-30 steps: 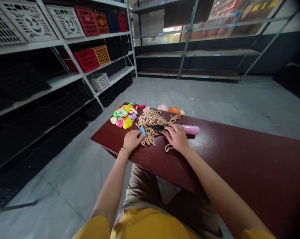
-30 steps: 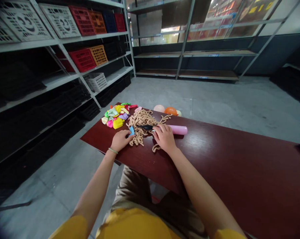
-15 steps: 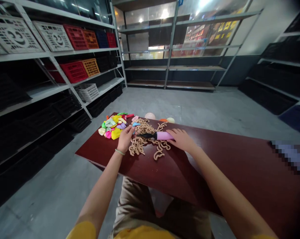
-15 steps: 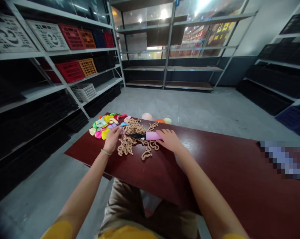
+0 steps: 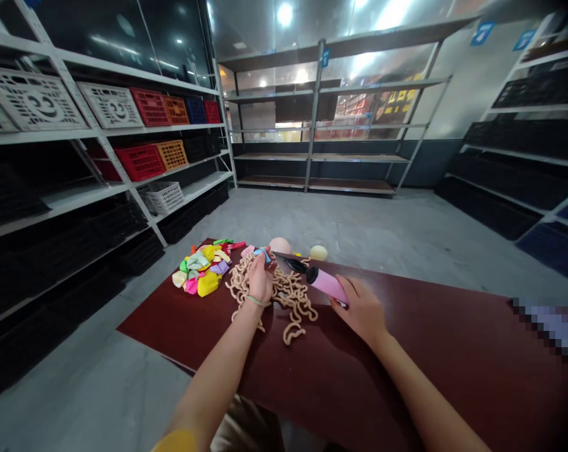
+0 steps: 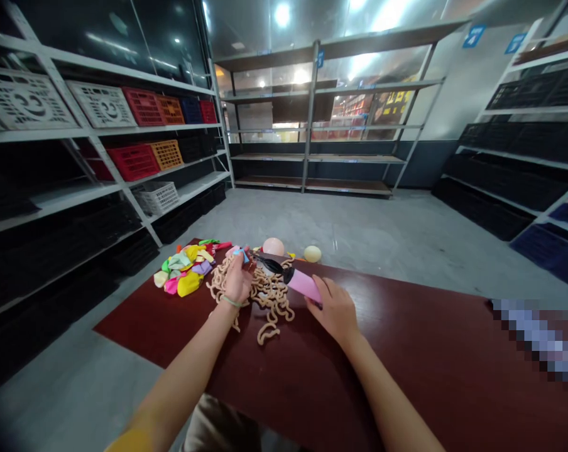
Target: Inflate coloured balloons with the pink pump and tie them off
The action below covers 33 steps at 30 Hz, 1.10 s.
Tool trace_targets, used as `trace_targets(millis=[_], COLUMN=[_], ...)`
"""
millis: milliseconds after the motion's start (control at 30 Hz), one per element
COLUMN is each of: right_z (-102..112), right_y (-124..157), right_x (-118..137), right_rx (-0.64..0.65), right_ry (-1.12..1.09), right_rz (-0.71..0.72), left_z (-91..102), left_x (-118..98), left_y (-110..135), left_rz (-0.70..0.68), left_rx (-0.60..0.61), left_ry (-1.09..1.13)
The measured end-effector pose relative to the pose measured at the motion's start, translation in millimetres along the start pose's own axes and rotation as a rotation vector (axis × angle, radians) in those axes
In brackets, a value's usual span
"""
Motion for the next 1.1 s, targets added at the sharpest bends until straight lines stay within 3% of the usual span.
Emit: trace_targets(millis=[167, 367, 833, 1100], right_z=[-7, -3, -4, -5], right_y=[0, 3, 4, 5], right_x=[15, 13, 13, 12], right_rx=[0.054, 0.049, 0.078, 0.092], right_ry=[-0.034, -0.017, 0.026, 0.018], right_rz=[0.052, 0.031, -0.005, -0.018], left_z=[9.5, 10.0, 0.8, -5.8], left_x=[-4, -8, -5, -5], left_y=[3, 5, 12, 19], left_rz=[0.05, 0.028, -0.013, -0.054], left_rx=[0.016, 0.017, 0.076, 0.075], left_ry=[0.004, -0.082, -0.124, -0.28])
Point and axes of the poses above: each hand's wrist, its own y-axis away from the middle knuckle, its own z-axis out of the back of the hand, x = y × z, the point moved 5 cm from there along -y, towards the middle knuckle, and after that the axes turned 13 degrees about -y, right-handed, at the moved point
